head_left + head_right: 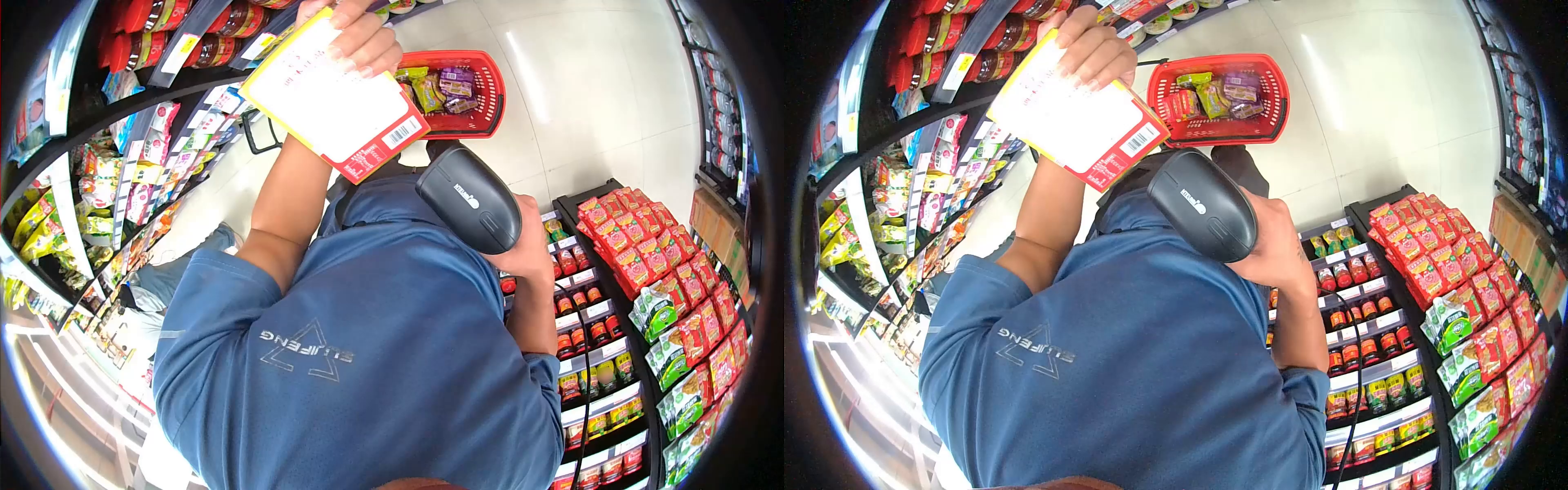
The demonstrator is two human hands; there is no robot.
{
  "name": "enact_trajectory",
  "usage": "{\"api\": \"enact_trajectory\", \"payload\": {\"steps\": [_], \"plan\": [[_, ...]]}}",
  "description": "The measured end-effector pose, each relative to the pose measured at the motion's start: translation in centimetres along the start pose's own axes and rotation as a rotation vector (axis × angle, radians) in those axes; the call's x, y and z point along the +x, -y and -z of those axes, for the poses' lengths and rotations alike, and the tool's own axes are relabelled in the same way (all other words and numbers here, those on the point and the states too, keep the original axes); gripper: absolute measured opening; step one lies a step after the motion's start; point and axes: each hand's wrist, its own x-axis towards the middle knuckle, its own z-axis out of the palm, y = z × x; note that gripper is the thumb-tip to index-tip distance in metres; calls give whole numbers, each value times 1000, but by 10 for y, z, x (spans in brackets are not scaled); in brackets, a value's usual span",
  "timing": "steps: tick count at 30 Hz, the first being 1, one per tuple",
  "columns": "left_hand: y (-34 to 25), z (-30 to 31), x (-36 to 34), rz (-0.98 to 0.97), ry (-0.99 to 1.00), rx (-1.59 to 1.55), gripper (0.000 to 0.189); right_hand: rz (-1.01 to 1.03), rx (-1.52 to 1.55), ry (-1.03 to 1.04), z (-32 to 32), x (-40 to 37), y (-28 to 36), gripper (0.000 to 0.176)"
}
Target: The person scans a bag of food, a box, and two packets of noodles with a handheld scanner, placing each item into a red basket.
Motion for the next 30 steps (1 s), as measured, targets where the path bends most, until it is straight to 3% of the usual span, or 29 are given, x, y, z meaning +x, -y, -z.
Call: {"api": "enact_trajectory", "payload": {"steps": [5, 9, 11, 12, 15, 17, 20, 25, 28, 30], "plan": [[-32, 25, -42, 93, 118, 51, 31, -72, 28, -38, -54, 5, 5, 30], [-61, 51, -84, 180, 12, 199, 32, -152, 41, 1, -91, 16, 8, 42], [-67, 54, -103, 65, -251, 312, 36, 75, 49, -21, -114, 31, 9, 51], [-70, 57, -110, 59, -318, 291, 38, 56, 156, 55, -124, 35, 13, 57], [-72, 59, -123, 39, -539, 508, 41, 228, -9, 64, -150, 52, 7, 52], [-66, 60, -127, -17, -742, 601, 42, 194, 46, 63, -165, 57, 8, 52], [-57, 68, -130, -122, -892, 643, 44, 242, -201, 38, -183, 65, 8, 53], [-50, 60, -140, -87, -889, 821, 47, 153, -310, -86, -191, 69, -4, 57], [-46, 62, -145, -50, -787, 818, 49, 33, -68, -107, -184, 66, -9, 77], [-50, 50, -145, 8, -689, 730, 48, -51, 69, -146, -183, 63, -10, 73]]}}
